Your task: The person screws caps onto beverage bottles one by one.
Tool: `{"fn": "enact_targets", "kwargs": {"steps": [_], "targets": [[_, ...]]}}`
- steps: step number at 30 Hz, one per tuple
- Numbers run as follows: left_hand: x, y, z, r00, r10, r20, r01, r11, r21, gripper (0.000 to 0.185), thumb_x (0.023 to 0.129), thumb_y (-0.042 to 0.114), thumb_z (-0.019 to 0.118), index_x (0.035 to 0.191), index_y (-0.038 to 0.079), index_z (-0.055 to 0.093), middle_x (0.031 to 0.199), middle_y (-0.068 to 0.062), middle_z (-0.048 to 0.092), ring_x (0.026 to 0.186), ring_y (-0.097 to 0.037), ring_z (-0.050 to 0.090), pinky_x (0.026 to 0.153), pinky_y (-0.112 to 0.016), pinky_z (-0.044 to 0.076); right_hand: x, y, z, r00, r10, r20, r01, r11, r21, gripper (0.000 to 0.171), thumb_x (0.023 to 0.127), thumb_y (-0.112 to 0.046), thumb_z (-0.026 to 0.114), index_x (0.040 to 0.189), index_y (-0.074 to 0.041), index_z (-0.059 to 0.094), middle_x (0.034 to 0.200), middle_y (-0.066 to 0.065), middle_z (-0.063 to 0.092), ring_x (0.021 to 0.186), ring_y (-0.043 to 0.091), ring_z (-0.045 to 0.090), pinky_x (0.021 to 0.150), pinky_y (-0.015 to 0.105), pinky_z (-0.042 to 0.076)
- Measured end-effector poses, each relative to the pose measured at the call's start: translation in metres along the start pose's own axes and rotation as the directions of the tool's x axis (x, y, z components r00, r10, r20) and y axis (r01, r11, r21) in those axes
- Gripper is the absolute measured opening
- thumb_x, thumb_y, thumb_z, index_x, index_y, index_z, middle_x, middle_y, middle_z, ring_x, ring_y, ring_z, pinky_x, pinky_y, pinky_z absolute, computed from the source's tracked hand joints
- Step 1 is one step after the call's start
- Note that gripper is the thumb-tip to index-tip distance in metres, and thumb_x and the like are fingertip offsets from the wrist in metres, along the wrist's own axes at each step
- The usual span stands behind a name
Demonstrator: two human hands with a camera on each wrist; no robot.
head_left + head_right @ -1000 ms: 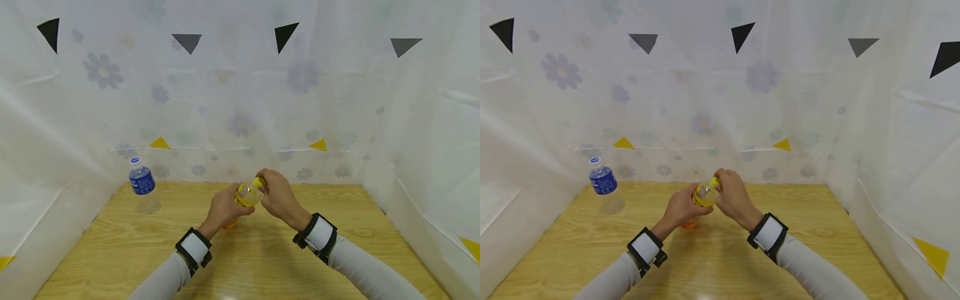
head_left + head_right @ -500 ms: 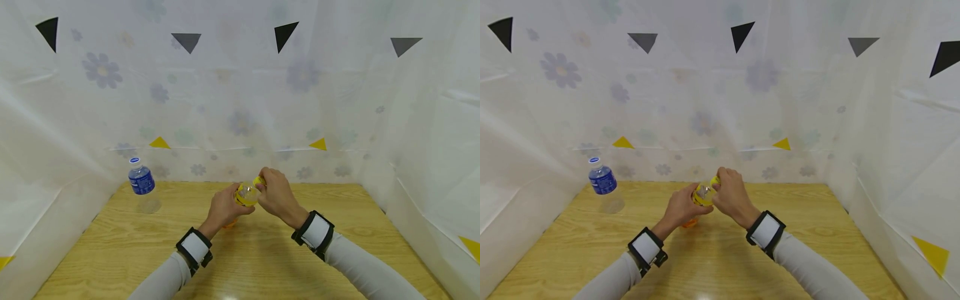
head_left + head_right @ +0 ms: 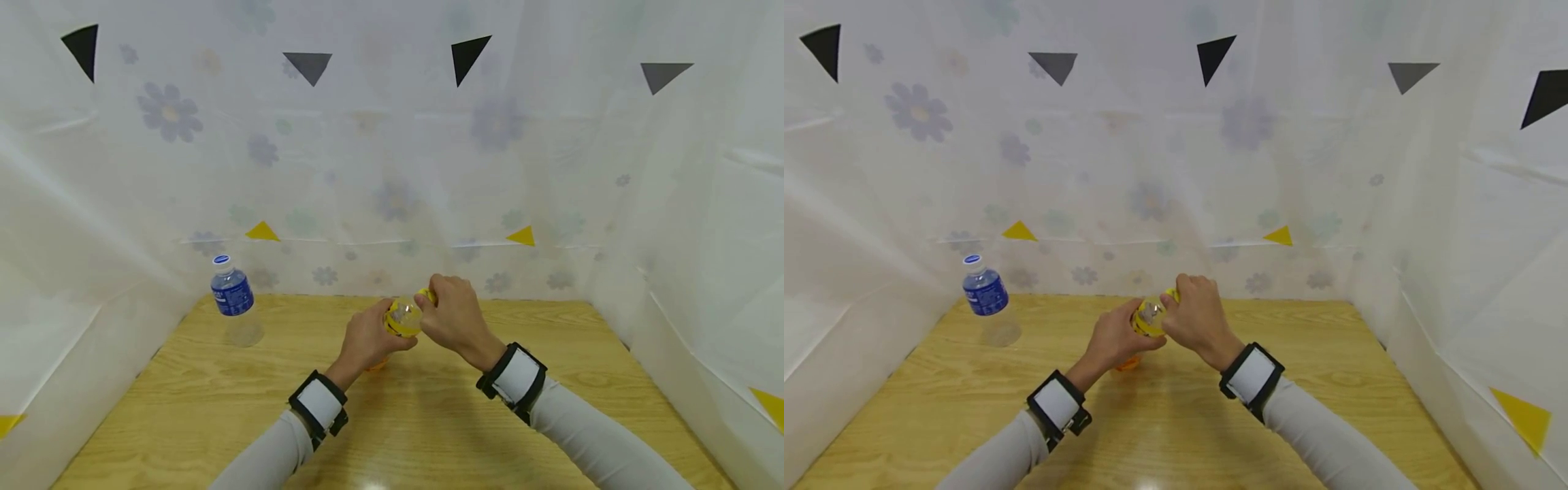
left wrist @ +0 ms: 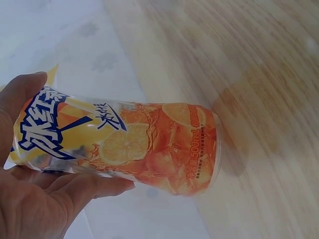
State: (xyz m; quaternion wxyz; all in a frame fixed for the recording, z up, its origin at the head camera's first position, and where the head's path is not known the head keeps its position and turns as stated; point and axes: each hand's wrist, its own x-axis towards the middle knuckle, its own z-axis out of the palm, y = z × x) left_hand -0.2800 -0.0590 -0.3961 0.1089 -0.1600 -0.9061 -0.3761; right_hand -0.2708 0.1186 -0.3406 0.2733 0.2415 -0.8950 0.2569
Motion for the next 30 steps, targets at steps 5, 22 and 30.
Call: {"fn": "enact_targets", "kwargs": {"steps": [5,22,30], "targets": [[0.000,0.000,0.000,1.000,-0.014,0.005,0.014,1.000,0.000,0.068,0.075,0.038,0.089,0.133,0.015,0.063,0.099,-0.002,0.071,0.082,-0.016,0.066,0.067,-0.032,0.052,-0.001,0.000,0.000,0.999,0.037,0.025,-0.038,0.999,0.030,0.031,0.096,-0.017,0.066,0.072,-0.010,0.047,0.062,0.002,0.043,0.055,0.017,0.039,0.057,0.032,0.032],[0.000,0.001,-0.003,0.999,-0.029,0.023,0.030,0.999,-0.014,0.070,0.075,0.035,0.089,0.135,0.013,0.061,0.105,-0.005,0.073,0.088,-0.021,0.069,0.072,-0.036,0.055,-0.009,-0.007,-0.014,0.990,0.041,0.134,-0.046,0.999,0.029,0.040,0.093,-0.007,0.071,0.132,-0.004,0.061,0.111,0.017,0.069,0.103,0.037,0.063,0.085,0.052,0.053],[0.001,0.001,-0.003,0.999,-0.023,0.028,0.024,1.000,-0.017,0.071,0.075,0.035,0.089,0.136,0.013,0.061,0.110,-0.005,0.073,0.094,-0.023,0.070,0.077,-0.040,0.056,-0.007,-0.007,-0.014,0.989,0.035,0.144,-0.041,0.998,0.039,0.033,0.091,0.008,0.065,0.123,-0.002,0.064,0.110,0.015,0.070,0.102,0.034,0.063,0.085,0.049,0.056]]}}
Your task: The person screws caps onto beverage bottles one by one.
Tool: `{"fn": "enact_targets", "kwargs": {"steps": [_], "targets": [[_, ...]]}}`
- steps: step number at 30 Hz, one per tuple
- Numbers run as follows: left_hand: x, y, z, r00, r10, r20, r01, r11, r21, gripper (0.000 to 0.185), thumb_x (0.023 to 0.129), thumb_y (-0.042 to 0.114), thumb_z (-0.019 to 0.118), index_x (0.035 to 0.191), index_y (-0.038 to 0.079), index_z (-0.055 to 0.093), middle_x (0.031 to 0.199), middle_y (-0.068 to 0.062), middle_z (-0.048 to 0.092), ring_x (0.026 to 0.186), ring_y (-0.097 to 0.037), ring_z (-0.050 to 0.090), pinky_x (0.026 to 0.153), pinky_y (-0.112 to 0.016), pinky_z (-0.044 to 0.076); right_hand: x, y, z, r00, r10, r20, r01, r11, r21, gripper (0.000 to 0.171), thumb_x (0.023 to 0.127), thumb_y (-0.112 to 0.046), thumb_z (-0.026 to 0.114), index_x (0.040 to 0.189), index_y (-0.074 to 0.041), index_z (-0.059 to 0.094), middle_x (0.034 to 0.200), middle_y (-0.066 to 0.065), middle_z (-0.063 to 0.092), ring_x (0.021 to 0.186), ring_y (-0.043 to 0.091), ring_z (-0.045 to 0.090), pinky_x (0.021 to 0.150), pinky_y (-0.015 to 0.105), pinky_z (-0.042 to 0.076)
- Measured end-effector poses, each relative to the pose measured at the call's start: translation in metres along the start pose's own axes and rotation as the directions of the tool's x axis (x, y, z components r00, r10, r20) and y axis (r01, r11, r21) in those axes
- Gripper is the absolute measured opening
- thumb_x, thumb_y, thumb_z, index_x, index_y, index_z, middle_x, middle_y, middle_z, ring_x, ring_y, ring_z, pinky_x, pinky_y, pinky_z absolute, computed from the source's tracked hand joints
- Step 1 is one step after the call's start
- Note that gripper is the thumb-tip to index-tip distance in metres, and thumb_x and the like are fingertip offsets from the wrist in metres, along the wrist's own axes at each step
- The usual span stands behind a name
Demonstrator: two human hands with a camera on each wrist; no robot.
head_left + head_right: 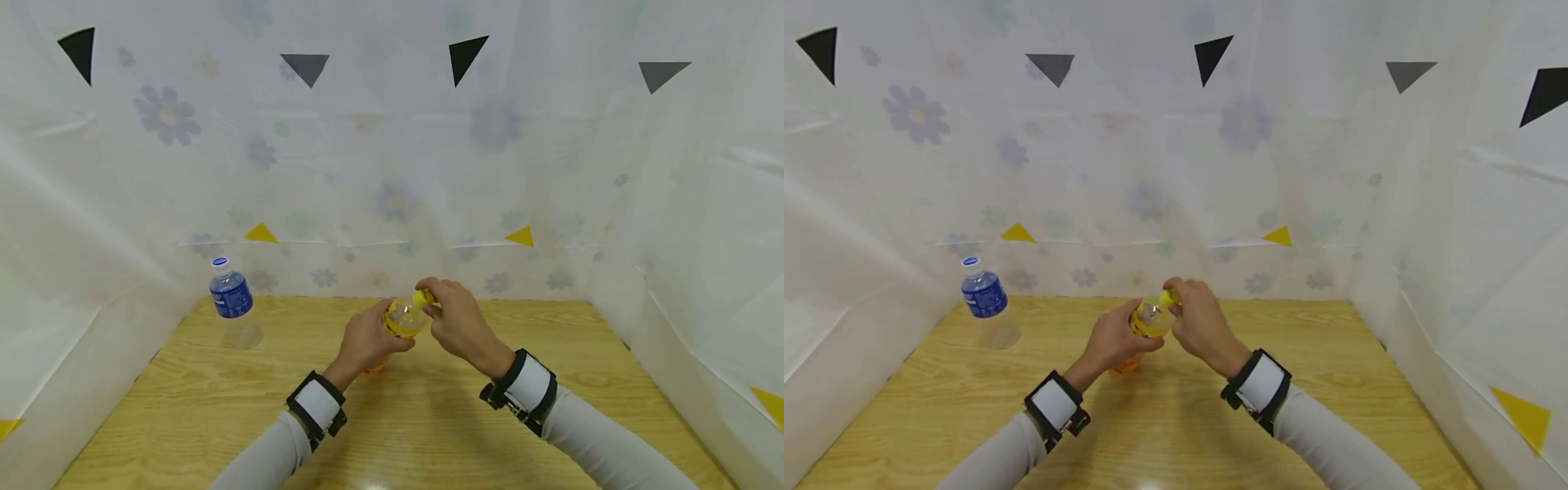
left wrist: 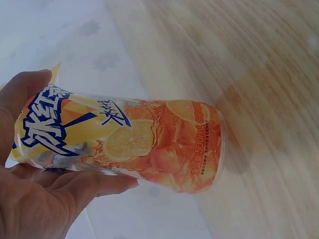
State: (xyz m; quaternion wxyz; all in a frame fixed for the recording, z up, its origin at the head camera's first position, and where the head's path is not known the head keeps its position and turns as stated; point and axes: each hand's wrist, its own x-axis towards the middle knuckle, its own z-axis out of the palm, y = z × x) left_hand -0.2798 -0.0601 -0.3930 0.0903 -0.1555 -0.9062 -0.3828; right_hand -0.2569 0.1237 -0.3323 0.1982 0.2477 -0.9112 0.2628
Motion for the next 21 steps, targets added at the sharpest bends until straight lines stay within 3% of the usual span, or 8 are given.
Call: {"fn": "enact_targets", "kwargs": {"steps": [21], "targets": [[0.0015,-0.0020,0.0025,1.000,0.024,-0.004,-0.023,0.999,0.022,0.070,0.075,0.038,0.089,0.135,0.014,0.061,0.107,-0.004,0.073,0.091,-0.021,0.069,0.075,-0.038,0.055,0.0028,0.0002,0.0027,0.999,-0.006,-0.037,0.005,0.999,-0.038,0.022,0.086,0.008,0.070,0.104,-0.001,0.063,0.095,0.012,0.066,0.087,0.028,0.061,0.076,0.044,0.053]]}}
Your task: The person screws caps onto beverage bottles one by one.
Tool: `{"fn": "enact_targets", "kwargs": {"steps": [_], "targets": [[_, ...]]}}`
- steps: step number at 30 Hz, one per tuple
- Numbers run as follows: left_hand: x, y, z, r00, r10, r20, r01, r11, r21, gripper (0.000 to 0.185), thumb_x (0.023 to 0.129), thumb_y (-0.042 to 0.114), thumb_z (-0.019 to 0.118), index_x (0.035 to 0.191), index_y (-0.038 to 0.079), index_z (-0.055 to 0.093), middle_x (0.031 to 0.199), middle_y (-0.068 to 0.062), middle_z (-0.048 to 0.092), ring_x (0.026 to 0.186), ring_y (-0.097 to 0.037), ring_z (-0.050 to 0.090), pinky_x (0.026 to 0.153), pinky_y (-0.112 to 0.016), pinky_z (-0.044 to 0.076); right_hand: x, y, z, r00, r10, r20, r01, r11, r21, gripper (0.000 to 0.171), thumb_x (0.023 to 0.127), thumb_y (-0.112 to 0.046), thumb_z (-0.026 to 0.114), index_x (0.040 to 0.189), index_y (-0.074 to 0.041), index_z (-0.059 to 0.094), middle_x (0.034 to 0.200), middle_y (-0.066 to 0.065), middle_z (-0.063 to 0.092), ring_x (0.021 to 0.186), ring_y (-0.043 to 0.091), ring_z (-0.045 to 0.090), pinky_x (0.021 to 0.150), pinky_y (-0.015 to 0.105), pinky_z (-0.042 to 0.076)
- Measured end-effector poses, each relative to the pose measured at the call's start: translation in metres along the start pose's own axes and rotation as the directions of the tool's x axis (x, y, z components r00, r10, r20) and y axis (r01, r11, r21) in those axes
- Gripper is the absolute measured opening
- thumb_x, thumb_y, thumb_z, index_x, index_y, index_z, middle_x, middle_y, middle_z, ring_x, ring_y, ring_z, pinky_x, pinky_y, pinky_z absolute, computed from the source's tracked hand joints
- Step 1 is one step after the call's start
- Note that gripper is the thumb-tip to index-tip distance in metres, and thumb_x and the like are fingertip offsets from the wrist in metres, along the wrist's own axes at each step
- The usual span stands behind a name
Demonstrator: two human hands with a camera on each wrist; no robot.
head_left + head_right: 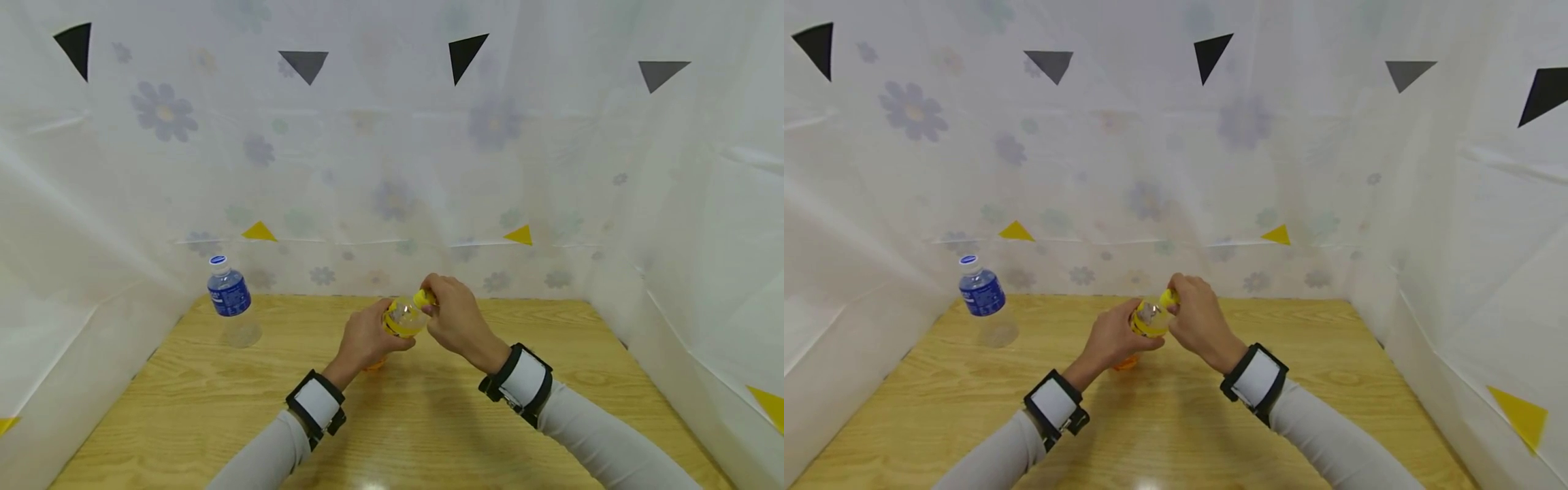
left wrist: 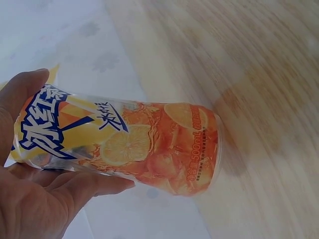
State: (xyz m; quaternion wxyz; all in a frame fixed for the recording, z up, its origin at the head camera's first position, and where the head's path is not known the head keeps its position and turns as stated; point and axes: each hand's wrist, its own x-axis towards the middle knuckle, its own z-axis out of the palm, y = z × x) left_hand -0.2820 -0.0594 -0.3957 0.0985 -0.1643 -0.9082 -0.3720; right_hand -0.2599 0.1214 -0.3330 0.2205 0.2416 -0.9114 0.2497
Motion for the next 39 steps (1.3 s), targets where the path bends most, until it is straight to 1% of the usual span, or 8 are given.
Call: {"fn": "enact_targets", "kwargs": {"steps": [9,13,19,24,29,35,37,39], "targets": [[-0.0013,-0.0003,-0.0007,1.000,0.008,-0.005,-0.008,1.000,-0.008,0.070,0.075,0.040,0.089,0.135,0.014,0.062,0.105,-0.003,0.072,0.089,-0.020,0.068,0.073,-0.037,0.054,0.0013,-0.0010,0.0021,1.000,0.021,0.000,-0.021,1.000,-0.006,0.015,0.088,-0.002,0.072,0.099,-0.002,0.062,0.087,0.010,0.063,0.078,0.023,0.056,0.070,0.038,0.048],[-0.0017,-0.0008,-0.0004,1.000,0.005,-0.004,-0.005,1.000,-0.009,0.070,0.075,0.040,0.089,0.135,0.014,0.062,0.104,-0.003,0.072,0.088,-0.019,0.068,0.072,-0.036,0.054,0.0025,0.0006,0.0042,1.000,0.024,-0.012,-0.024,1.000,0.010,0.013,0.089,-0.007,0.072,0.090,-0.004,0.060,0.079,0.006,0.060,0.072,0.020,0.051,0.068,0.036,0.044],[-0.0028,-0.0012,-0.0005,1.000,0.015,-0.007,-0.015,1.000,-0.022,0.068,0.075,0.038,0.089,0.133,0.014,0.062,0.100,-0.002,0.071,0.085,-0.017,0.066,0.070,-0.033,0.052,0.0054,0.0049,0.0070,0.999,0.015,-0.031,-0.014,1.000,0.017,0.030,0.094,-0.016,0.068,0.071,-0.010,0.049,0.061,0.001,0.045,0.058,0.018,0.040,0.063,0.034,0.034],[-0.0028,-0.0011,-0.0010,1.000,0.027,-0.010,-0.027,0.999,-0.017,0.066,0.076,0.038,0.089,0.131,0.013,0.063,0.099,-0.002,0.071,0.084,-0.017,0.066,0.069,-0.033,0.052,0.0064,0.0056,0.0068,0.999,0.014,-0.039,-0.014,1.000,0.012,0.039,0.096,-0.020,0.065,0.065,-0.013,0.044,0.057,0.001,0.039,0.054,0.018,0.035,0.063,0.035,0.029],[-0.0020,-0.0001,-0.0029,1.000,0.015,-0.002,-0.015,1.000,-0.012,0.067,0.076,0.037,0.089,0.132,0.013,0.062,0.100,-0.003,0.071,0.085,-0.018,0.066,0.070,-0.034,0.053,0.0070,0.0051,0.0053,0.999,0.020,-0.032,-0.019,1.000,0.014,0.038,0.097,-0.022,0.065,0.066,-0.012,0.045,0.057,0.001,0.039,0.053,0.018,0.036,0.061,0.035,0.029],[-0.0010,0.0007,-0.0037,1.000,0.011,0.008,-0.011,1.000,-0.016,0.067,0.075,0.036,0.089,0.132,0.013,0.062,0.101,-0.003,0.071,0.086,-0.018,0.066,0.071,-0.034,0.053,0.0056,0.0085,0.0045,0.999,0.031,-0.010,-0.030,0.999,0.029,0.035,0.098,-0.025,0.066,0.071,-0.011,0.049,0.059,0.002,0.041,0.052,0.016,0.036,0.054,0.030,0.029],[-0.0008,0.0011,-0.0040,1.000,0.007,0.014,-0.006,1.000,-0.012,0.067,0.075,0.036,0.089,0.133,0.013,0.062,0.102,-0.003,0.071,0.087,-0.019,0.067,0.071,-0.035,0.054,0.0041,0.0080,0.0024,0.999,0.044,0.006,-0.044,0.999,0.019,0.030,0.098,-0.027,0.066,0.078,-0.009,0.056,0.063,0.003,0.049,0.053,0.016,0.041,0.052,0.029,0.033],[-0.0007,0.0015,-0.0044,1.000,0.001,0.019,-0.001,1.000,-0.010,0.068,0.076,0.036,0.089,0.133,0.013,0.061,0.103,-0.003,0.071,0.088,-0.019,0.068,0.072,-0.035,0.054,0.0024,0.0060,-0.0008,0.998,0.056,0.027,-0.056,0.998,0.002,0.029,0.098,-0.033,0.067,0.092,-0.005,0.062,0.073,0.007,0.061,0.061,0.019,0.053,0.055,0.031,0.042]]}}
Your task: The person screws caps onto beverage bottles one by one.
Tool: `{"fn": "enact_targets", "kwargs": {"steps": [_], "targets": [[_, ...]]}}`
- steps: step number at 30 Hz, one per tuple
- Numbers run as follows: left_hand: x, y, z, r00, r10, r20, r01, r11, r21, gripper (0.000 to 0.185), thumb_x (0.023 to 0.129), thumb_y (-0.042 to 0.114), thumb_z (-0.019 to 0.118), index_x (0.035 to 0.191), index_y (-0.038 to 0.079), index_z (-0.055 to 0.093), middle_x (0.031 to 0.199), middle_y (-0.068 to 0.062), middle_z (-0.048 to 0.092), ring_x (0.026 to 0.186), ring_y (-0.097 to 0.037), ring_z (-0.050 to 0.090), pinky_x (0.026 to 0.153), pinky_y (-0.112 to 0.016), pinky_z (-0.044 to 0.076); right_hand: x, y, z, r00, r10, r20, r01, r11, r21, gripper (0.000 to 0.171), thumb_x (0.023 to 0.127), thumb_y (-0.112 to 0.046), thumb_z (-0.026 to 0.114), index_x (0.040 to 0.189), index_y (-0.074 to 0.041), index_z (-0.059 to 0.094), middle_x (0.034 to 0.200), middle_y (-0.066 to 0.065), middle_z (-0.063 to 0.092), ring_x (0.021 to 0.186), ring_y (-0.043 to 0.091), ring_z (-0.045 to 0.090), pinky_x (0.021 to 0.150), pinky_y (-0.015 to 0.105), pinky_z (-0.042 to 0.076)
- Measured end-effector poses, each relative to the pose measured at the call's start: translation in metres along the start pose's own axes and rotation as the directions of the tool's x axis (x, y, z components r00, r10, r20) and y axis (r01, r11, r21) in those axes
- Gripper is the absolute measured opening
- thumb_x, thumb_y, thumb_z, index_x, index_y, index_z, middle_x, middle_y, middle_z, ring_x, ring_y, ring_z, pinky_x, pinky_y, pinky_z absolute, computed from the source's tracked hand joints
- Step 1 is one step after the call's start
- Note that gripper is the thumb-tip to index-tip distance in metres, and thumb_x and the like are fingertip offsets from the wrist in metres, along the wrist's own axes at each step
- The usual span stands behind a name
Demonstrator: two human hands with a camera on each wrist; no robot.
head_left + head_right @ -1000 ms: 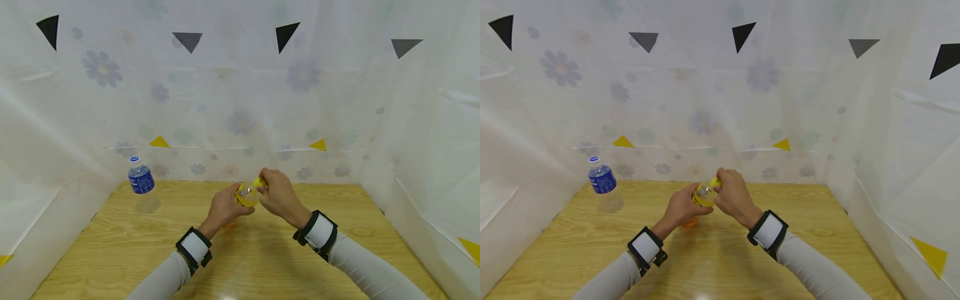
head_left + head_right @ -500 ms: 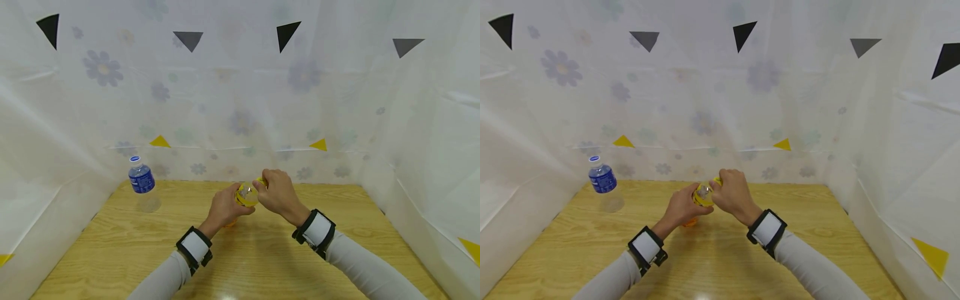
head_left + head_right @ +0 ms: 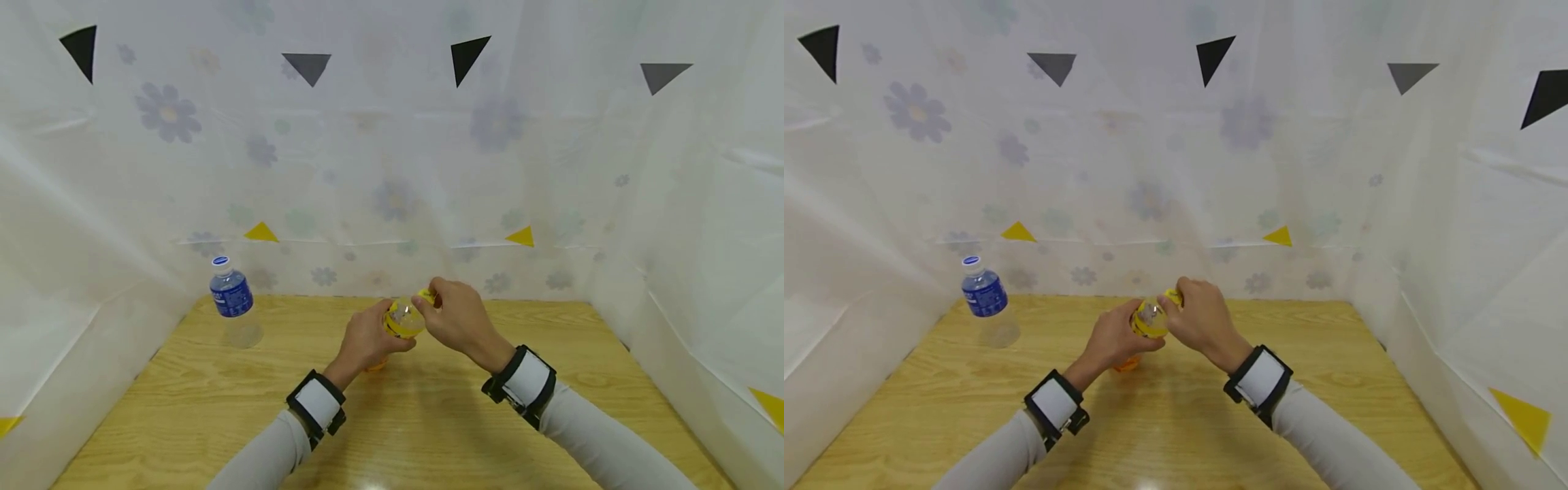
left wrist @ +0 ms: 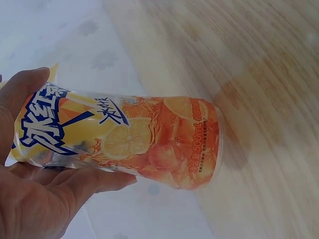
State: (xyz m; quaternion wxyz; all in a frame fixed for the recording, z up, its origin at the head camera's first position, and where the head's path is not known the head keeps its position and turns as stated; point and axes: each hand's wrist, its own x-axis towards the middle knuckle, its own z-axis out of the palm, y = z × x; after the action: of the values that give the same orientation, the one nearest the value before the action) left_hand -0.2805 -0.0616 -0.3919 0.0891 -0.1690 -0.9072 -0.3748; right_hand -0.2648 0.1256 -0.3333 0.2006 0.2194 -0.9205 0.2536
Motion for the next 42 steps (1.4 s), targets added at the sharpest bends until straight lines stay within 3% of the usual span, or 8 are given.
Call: {"fn": "enact_targets", "kwargs": {"steps": [4,7,12,18,27,36,42], "targets": [[0.000,0.000,0.000,1.000,-0.002,0.005,0.002,1.000,0.006,0.068,0.077,0.037,0.088,0.134,0.013,0.061,0.103,-0.003,0.072,0.088,-0.019,0.068,0.071,-0.035,0.055,-0.002,-0.003,-0.006,0.999,-0.008,0.031,0.008,1.000,-0.021,0.049,0.096,-0.036,0.070,0.130,-0.003,0.059,0.104,0.016,0.071,0.090,0.029,0.068,0.073,0.042,0.056],[0.000,0.000,0.000,1.000,0.007,0.006,-0.007,1.000,0.002,0.068,0.076,0.036,0.088,0.134,0.013,0.061,0.103,-0.004,0.072,0.087,-0.019,0.068,0.071,-0.035,0.055,-0.002,-0.005,-0.008,0.998,-0.037,0.045,0.038,0.999,-0.008,0.049,0.096,-0.025,0.071,0.137,-0.005,0.056,0.111,0.016,0.071,0.098,0.032,0.069,0.078,0.046,0.057],[0.000,0.000,0.000,1.000,0.012,0.006,-0.012,1.000,-0.019,0.067,0.076,0.034,0.089,0.133,0.013,0.062,0.106,-0.004,0.072,0.089,-0.021,0.069,0.074,-0.038,0.055,-0.003,-0.008,-0.009,0.996,-0.081,0.041,0.080,0.996,0.024,0.034,0.091,0.001,0.069,0.125,0.000,0.064,0.109,0.016,0.072,0.095,0.031,0.070,0.077,0.043,0.059],[0.000,0.000,0.001,1.000,-0.003,0.016,0.003,1.000,-0.023,0.067,0.076,0.034,0.089,0.134,0.013,0.061,0.109,-0.005,0.072,0.093,-0.023,0.069,0.078,-0.040,0.056,-0.005,-0.006,-0.002,0.997,-0.076,0.018,0.076,0.996,0.039,0.028,0.090,0.009,0.067,0.117,0.003,0.064,0.105,0.016,0.068,0.095,0.030,0.067,0.078,0.041,0.059],[0.000,-0.001,0.002,1.000,0.004,0.013,-0.004,1.000,-0.010,0.068,0.076,0.036,0.089,0.133,0.013,0.061,0.109,-0.004,0.072,0.093,-0.023,0.069,0.078,-0.040,0.056,-0.007,-0.004,0.005,0.994,-0.091,-0.056,0.093,0.995,0.028,0.025,0.088,0.010,0.068,0.112,0.002,0.063,0.100,0.014,0.067,0.090,0.028,0.064,0.075,0.041,0.057],[-0.001,0.000,0.002,1.000,0.011,0.012,-0.011,1.000,-0.021,0.068,0.075,0.035,0.089,0.133,0.013,0.062,0.108,-0.004,0.072,0.092,-0.022,0.069,0.077,-0.038,0.056,-0.007,-0.007,0.004,0.992,-0.102,-0.072,0.103,0.995,0.007,0.020,0.089,0.006,0.070,0.107,0.002,0.062,0.094,0.013,0.065,0.084,0.026,0.063,0.072,0.040,0.056],[0.000,0.000,0.003,1.000,0.003,0.008,-0.002,0.999,-0.033,0.068,0.075,0.035,0.090,0.133,0.013,0.062,0.108,-0.004,0.072,0.092,-0.021,0.068,0.077,-0.038,0.055,-0.006,-0.008,0.004,0.997,-0.054,-0.057,0.054,0.999,0.006,0.014,0.091,-0.001,0.071,0.101,0.001,0.061,0.087,0.011,0.061,0.075,0.021,0.056,0.065,0.035,0.051]]}}
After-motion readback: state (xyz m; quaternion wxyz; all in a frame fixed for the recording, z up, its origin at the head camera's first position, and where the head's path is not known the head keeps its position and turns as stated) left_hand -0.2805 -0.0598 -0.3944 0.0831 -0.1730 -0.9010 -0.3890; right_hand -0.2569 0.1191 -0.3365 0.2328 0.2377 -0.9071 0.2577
